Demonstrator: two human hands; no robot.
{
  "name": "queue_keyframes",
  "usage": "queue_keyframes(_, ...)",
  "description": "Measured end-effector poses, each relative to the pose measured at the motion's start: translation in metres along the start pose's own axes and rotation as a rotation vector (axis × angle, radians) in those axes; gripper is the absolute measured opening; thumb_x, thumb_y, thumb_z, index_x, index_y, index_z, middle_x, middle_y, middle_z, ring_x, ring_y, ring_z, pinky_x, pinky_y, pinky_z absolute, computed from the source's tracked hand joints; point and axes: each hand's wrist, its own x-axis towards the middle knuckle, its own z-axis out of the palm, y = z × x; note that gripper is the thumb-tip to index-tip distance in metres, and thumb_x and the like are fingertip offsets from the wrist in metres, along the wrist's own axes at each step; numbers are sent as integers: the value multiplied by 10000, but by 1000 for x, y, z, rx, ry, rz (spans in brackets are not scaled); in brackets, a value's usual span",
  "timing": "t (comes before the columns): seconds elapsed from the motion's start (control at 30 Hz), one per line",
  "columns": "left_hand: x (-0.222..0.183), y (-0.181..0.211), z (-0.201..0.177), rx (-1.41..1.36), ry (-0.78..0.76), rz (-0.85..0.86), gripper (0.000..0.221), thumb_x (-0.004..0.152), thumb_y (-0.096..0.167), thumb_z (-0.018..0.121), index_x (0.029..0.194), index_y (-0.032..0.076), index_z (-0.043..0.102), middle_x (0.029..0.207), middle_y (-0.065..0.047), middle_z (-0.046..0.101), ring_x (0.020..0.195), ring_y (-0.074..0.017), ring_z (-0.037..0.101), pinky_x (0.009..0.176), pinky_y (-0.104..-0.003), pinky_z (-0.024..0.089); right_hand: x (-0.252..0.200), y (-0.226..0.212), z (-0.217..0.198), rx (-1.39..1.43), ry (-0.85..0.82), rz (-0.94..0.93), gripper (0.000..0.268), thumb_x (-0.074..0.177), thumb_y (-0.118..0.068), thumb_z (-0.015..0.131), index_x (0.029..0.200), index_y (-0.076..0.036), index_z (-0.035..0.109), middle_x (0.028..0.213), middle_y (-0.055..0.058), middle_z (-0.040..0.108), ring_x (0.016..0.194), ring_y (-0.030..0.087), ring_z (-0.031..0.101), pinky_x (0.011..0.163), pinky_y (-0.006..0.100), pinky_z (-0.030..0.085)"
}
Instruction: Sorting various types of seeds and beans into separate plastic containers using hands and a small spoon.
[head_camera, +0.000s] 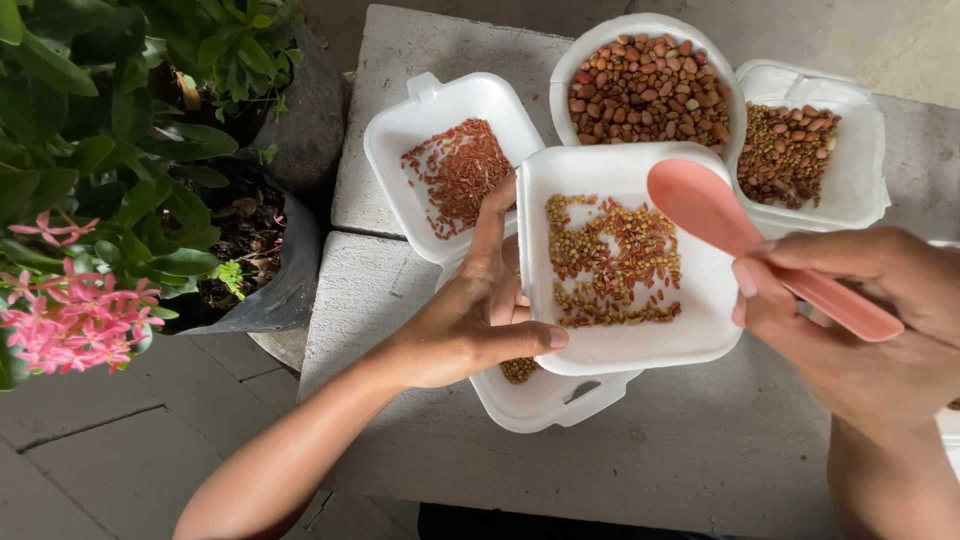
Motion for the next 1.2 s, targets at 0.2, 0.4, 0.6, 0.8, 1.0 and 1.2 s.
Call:
queue_keyframes(0.2, 1, 2, 2, 30, 6, -19, 1024, 915, 19, 673, 1582, 266, -62, 1665, -138, 235, 1463, -297, 425, 1140, -514, 515, 13, -12, 12, -72, 70, -127, 107, 999, 69, 520, 937, 141, 568, 707, 178, 620, 576, 213, 578, 580, 304, 421)
queue_keyframes(0.4, 1, 5, 2, 52, -3, -73, 1032, 911, -23, 642, 1568, 290, -89, 1636, -147, 269, 1285, -311, 574, 1025, -473, 577, 30, -18, 22, -74, 47, -161, 237, 967, 73, 533, 736, 65, 584, 603, 103, 562, 492, 155, 478, 537, 278, 335)
queue_keyframes(0.6, 0, 5, 2, 54, 2, -115, 1076, 903, -44, 636, 1578, 293, -131, 1606, -156, 317, 1086, -281, 655, 927, -434, 600, 30, -7, 26, -142, 23, -182, 277, 963, 20, 566, 687, 9, 579, 571, 64, 523, 491, 157, 437, 524, 282, 303)
queue_keyframes(0.8, 1, 5, 1, 85, -3, -124, 1092, 903, 5, 649, 1573, 287, -165, 1620, -131, 297, 1282, -302, 576, 1020, -464, 561, 30, -3, 26, -165, 17, -158, 284, 979, -14, 565, 696, 2, 574, 580, 58, 520, 504, 153, 430, 539, 282, 302)
queue_keyframes(1.0, 1, 6, 3, 100, 7, -139, 1067, 902, -14, 642, 1582, 284, -126, 1543, -120, 369, 1152, -249, 623, 959, -416, 575, 28, 2, 27, -202, 14, -150, 263, 988, -33, 575, 726, -2, 577, 586, 50, 490, 524, 161, 380, 556, 292, 288)
queue_keyframes(1.2, 1, 4, 4, 102, 5, -149, 1077, 901, -19, 634, 1579, 303, -137, 1671, -84, 237, 1271, -232, 550, 962, -387, 553, 27, 0, 29, -234, 12, -202, 240, 950, 34, 567, 714, -7, 557, 578, 43, 451, 511, 164, 335, 537, 308, 258)
